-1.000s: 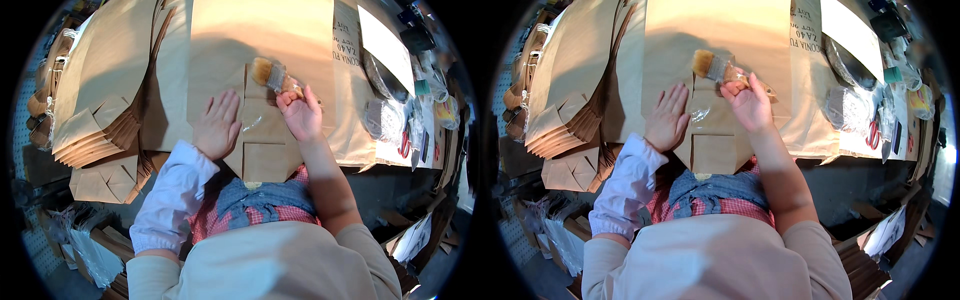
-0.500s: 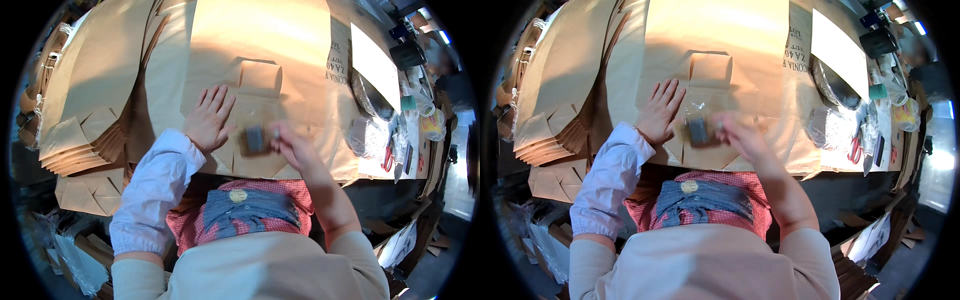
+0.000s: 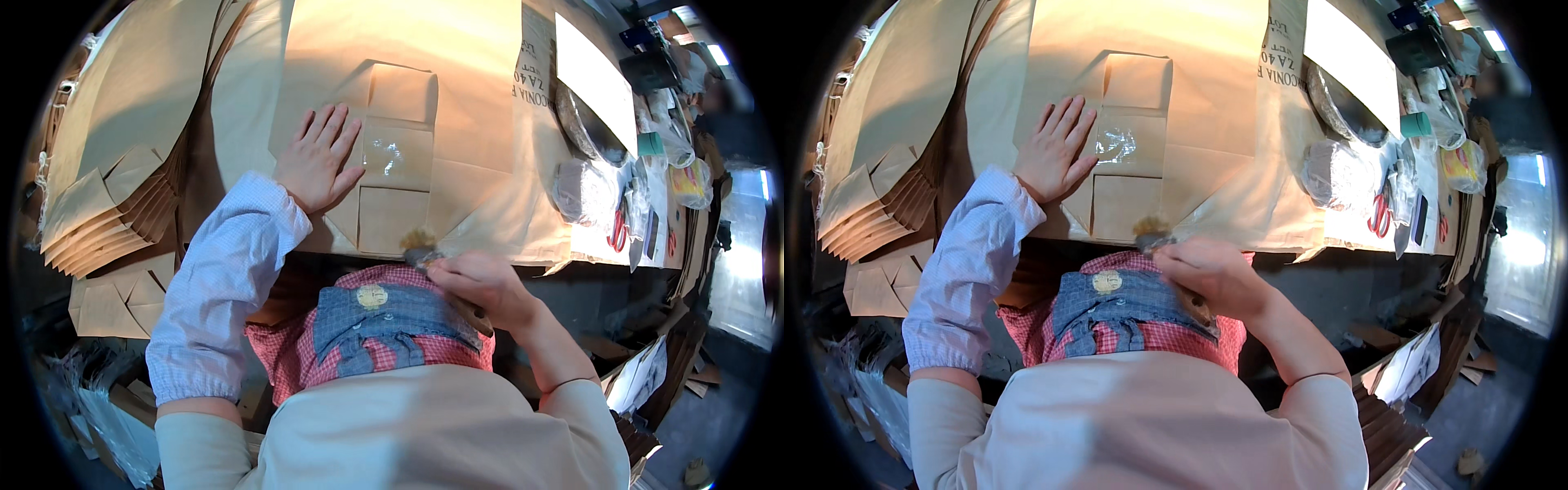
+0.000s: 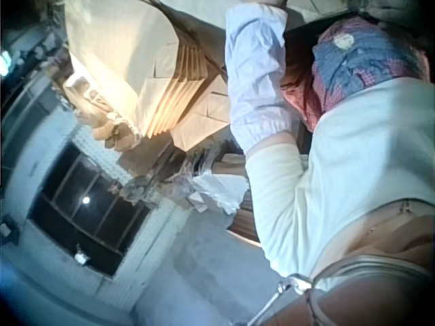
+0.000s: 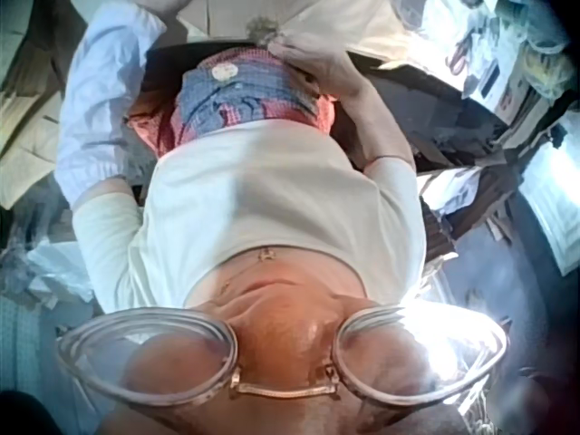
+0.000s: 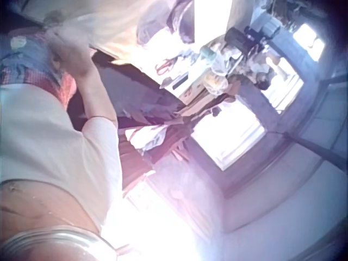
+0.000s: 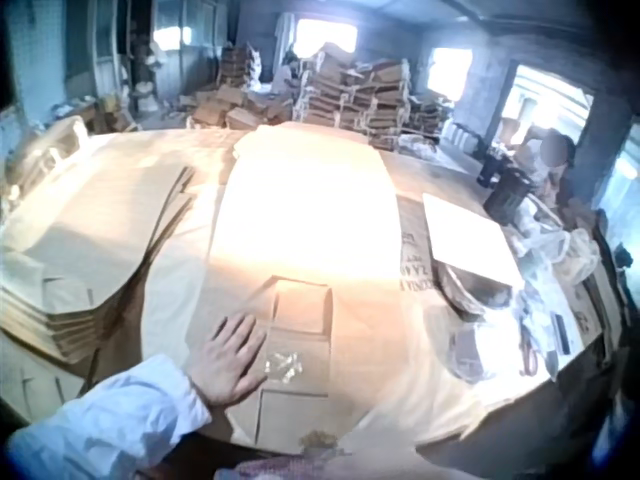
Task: The person assembles flat paper bags by folding the bottom flaps and applying glue with a brush to secure them. The person repeatedly picks up flat bags, folds the bottom, applies glue, and stacks the finished bags.
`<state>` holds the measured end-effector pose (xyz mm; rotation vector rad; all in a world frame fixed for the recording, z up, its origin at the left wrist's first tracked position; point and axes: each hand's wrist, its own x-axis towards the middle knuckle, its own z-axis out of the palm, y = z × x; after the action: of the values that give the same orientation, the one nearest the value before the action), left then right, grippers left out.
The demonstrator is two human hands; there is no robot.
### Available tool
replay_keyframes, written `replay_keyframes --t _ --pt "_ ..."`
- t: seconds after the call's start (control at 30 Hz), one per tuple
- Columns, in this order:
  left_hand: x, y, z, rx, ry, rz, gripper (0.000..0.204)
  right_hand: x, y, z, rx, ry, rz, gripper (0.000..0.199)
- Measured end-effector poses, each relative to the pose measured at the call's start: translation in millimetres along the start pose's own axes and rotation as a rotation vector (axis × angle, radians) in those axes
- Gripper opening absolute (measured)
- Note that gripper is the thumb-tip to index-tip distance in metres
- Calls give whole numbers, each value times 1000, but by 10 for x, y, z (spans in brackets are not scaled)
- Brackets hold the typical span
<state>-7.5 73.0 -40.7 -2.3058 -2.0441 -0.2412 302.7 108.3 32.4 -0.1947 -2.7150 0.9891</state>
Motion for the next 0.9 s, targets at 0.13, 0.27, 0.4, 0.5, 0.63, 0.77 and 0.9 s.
replay_keyframes --t 0.13,0.27,0.4,0.5,0.63,0.77,0.9 --pt "27 -135 -34 -53 53 96 58 187 -40 113 278 82 -62 24" --pt "59 -423 171 -566 98 30 41 921 -3 46 165 208 -176 24" --pt "118 -300 109 -447 173 54 34 1074 154 299 -37 -17 -141 30" --pt "70 -249 142 -437 209 32 31 776 -75 219 -100 -124 -134 29" --pt "74 -228 183 -390 254 52 31 403 -158 205 -32 -104 -79 27" --pt "48 -210 157 -369 245 28 31 168 -200 107 103 -41 -30 24" --pt "34 -211 162 -330 243 11 31 33 -159 -139 -96 196 150 17"
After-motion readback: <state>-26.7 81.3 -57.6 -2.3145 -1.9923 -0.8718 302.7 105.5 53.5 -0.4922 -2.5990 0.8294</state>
